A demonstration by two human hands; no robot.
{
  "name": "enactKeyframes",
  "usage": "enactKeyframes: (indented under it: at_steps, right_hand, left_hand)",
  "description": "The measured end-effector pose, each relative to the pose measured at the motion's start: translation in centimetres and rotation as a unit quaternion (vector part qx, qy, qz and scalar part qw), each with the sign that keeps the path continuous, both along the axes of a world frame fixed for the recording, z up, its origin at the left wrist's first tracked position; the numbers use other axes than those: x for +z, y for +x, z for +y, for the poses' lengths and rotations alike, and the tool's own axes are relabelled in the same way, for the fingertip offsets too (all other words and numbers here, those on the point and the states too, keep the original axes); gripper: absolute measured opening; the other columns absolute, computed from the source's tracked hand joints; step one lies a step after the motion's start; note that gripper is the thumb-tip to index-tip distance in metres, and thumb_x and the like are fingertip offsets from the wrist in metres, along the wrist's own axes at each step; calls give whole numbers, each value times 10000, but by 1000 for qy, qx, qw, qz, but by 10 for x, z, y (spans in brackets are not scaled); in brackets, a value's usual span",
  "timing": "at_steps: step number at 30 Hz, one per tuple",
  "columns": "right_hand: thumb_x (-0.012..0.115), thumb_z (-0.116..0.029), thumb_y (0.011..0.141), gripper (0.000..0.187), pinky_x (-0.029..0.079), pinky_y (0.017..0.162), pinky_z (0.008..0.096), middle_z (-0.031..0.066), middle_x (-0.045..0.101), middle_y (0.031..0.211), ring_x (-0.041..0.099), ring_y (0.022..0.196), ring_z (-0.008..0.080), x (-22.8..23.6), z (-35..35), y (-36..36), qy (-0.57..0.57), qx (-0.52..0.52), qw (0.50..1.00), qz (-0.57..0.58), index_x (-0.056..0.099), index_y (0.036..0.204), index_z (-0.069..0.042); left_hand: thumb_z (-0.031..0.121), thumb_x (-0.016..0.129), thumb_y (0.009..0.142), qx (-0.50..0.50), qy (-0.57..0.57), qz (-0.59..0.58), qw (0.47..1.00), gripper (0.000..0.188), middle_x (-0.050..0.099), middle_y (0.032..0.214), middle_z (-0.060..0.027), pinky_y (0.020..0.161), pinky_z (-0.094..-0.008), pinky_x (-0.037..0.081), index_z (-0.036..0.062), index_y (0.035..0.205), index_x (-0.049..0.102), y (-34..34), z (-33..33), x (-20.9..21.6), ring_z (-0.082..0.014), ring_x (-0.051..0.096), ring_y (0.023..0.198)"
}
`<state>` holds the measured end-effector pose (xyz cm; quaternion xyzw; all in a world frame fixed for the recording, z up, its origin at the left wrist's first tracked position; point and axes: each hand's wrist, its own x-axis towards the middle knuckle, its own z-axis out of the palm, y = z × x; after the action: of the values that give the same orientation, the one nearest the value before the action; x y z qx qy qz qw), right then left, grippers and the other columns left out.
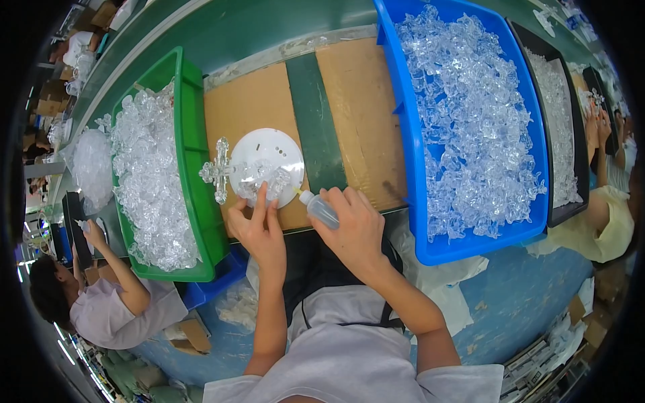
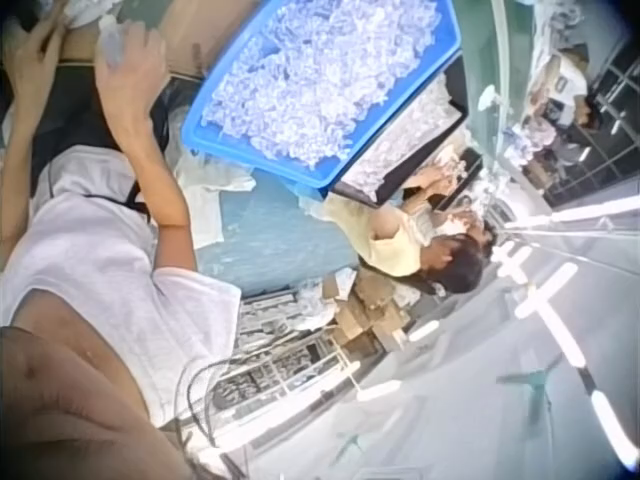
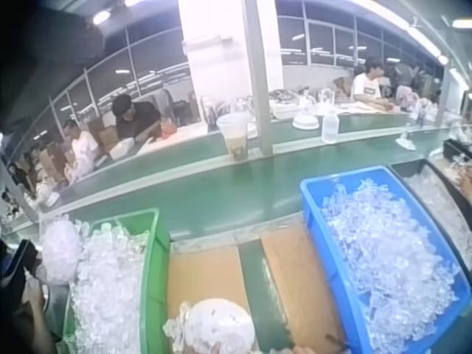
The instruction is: Applying glue and attaching decorative plastic crystals to circular bases on an assembly line.
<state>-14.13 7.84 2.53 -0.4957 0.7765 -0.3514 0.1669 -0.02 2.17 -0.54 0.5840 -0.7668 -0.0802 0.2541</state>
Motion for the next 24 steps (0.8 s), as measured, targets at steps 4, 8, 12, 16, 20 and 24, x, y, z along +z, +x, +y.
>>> enactKeyframes:
  at_steps: [4,8,12,16,20,24]
  right_hand:
    - [779,-228,651,345,468,634,372,87,589,800,588,762,282,1,-1,-1,8,-3,1000,-3,623,906,-55]
    - [793,-210,640,359,475,654,353,95,611,823,601,771,276,5,6,-7,-8,3,1000,-27,620,905,-39]
    - [803,-205,647,364,472,660,328,97,617,827,606,751,257,9,9,-6,-8,6,998,-66,621,910,-29]
    - [802,-218,662,366,465,632,312,91,603,825,597,724,228,10,8,4,-21,-8,995,-96,618,918,-31]
    - [799,-235,668,382,460,607,306,85,600,848,592,714,216,10,12,14,-26,-5,994,-103,608,934,-38]
    - [790,-261,674,380,462,587,320,74,587,842,587,698,236,8,15,28,-5,24,995,-99,591,923,-55]
  left_hand:
    - [250,643,839,2,0,3,1000,335,480,1017,-135,974,-508,303,229,1173,645,0,0,-1,-324,502,1091]
    - [254,648,830,4,-21,-12,1000,340,490,1024,-122,976,-549,294,253,1170,644,1,2,-4,-319,494,1119]
    - [255,650,826,7,-46,-26,999,353,505,1040,-120,974,-576,288,266,1179,636,-2,2,-8,-317,485,1143]
    - [256,646,828,9,-38,-30,999,367,517,1076,-131,976,-593,274,271,1194,623,0,2,-8,-319,475,1158]
    - [185,646,838,-26,-39,-22,999,365,518,1103,-143,977,-534,332,234,1199,622,4,1,2,-307,488,1158]
    - [90,639,842,-19,-59,210,976,346,525,1037,-127,877,-382,436,145,1184,624,13,7,8,-255,549,1016]
